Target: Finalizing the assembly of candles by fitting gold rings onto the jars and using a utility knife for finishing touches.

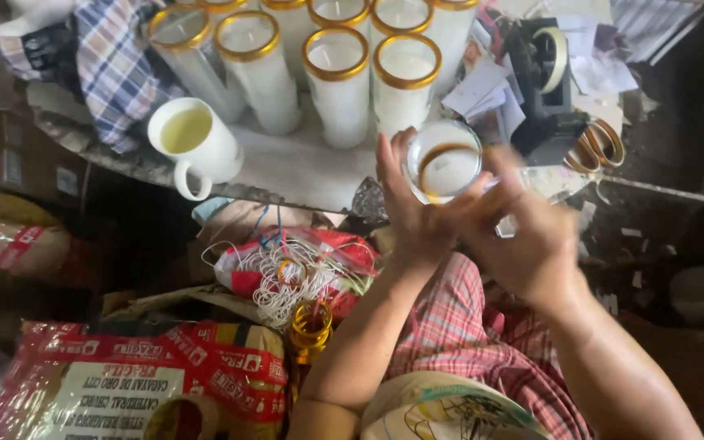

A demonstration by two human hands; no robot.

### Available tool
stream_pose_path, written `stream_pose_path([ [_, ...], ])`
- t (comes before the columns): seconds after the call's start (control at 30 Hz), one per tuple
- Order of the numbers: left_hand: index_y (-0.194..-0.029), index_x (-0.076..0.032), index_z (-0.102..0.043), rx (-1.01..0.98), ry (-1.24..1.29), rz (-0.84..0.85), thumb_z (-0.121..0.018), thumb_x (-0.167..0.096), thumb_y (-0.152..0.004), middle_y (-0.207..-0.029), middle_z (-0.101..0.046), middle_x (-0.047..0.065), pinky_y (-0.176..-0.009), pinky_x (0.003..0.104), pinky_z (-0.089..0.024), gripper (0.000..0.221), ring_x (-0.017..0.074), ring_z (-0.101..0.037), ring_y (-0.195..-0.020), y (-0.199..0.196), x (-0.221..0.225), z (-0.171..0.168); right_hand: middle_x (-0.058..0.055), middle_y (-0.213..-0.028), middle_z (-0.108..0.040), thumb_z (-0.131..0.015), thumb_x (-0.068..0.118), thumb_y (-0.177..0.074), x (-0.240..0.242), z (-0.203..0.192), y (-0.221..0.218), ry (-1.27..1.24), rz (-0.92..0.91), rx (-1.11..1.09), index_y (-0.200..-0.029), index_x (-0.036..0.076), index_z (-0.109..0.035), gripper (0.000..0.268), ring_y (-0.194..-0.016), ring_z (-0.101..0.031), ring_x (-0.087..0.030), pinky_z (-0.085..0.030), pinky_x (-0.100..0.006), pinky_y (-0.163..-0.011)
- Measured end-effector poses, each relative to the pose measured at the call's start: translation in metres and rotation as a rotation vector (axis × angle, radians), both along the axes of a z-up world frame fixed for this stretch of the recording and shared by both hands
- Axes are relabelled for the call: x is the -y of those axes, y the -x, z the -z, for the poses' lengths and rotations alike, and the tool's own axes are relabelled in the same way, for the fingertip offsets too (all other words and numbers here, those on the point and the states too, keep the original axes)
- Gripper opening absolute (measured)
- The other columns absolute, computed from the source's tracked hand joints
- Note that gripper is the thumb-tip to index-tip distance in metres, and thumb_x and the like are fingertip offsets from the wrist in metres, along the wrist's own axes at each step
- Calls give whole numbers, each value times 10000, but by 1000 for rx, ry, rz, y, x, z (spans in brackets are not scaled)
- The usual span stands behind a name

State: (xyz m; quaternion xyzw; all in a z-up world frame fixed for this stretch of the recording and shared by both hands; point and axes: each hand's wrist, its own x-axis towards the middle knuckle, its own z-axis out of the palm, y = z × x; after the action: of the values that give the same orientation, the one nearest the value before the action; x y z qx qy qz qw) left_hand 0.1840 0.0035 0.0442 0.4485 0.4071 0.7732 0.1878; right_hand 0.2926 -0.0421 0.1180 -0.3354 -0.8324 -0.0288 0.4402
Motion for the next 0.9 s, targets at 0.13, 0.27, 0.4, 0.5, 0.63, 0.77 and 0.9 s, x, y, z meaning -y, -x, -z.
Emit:
stream_pose_path([
  [0.13,-1548,16,-213,-165,-48,-119,-935,-291,-692,-1427,-510,267,-1181,470,-494,1162,379,-570,-1334,7,11,-10,-236,-969,-751,-1021,-118,-937,-12,24,-32,-106,243,-204,-1586,-89,-460,859,-763,-670,-203,-517,-318,-698],
  [0.27,-1554,31,-210,-84,-17,-31,-893,-300,-717,-1432,-504,247,-1193,435,-454,1130,352,-546,-1339,6,2,-14,-11,-1001,-791,-933,128,-946,-16,39,-30,-194,311,45,-1436,-20,-605,608,-790,-733,-145,-530,-280,-645],
  [0.4,-1562,19,-205,-153,-86,-92,-902,-316,-735,-1448,-488,264,-1198,478,-481,1133,381,-558,-1346,8,1,-9,47,-768,-596,-973,49,-909,-7,16,-23,-78,484,-110,-1447,34,-630,637,-623,-502,-87,-475,-293,-598],
  [0.5,-1537,28,-244,-100,167,-72,-831,-401,-669,-1462,-475,265,-1164,451,-437,1132,368,-519,-1364,6,7,-24,-29,-839,-700,-959,103,-920,-9,46,-13,-307,315,4,-1414,-64,-572,650,-693,-684,-138,-548,-291,-651],
  [0.63,-1580,2,-171,-179,-83,-107,-918,-271,-741,-1504,-439,291,-1217,502,-474,1156,407,-538,-1389,8,-3,-3,-128,-917,-725,-1008,-150,-920,-14,22,-15,-136,218,-220,-1455,-90,-553,704,-751,-674,-196,-548,-310,-670],
  [0.77,-1536,93,-303,-196,-139,-204,-920,-412,-663,-1324,-575,211,-1058,478,-529,1183,359,-626,-1224,6,-19,-1,-64,-674,-642,-926,216,-788,-24,30,-5,-337,449,-12,-1077,75,-795,347,-560,-625,-294,-513,-367,-591],
  [0.9,-1588,13,-156,-154,-54,-33,-892,-305,-754,-1540,-401,281,-1251,487,-414,1157,382,-496,-1422,14,1,-12,-192,-972,-731,-888,-164,-926,-29,19,-25,-235,5,-230,-1463,-155,-438,700,-914,-698,-324,-577,-432,-875],
])
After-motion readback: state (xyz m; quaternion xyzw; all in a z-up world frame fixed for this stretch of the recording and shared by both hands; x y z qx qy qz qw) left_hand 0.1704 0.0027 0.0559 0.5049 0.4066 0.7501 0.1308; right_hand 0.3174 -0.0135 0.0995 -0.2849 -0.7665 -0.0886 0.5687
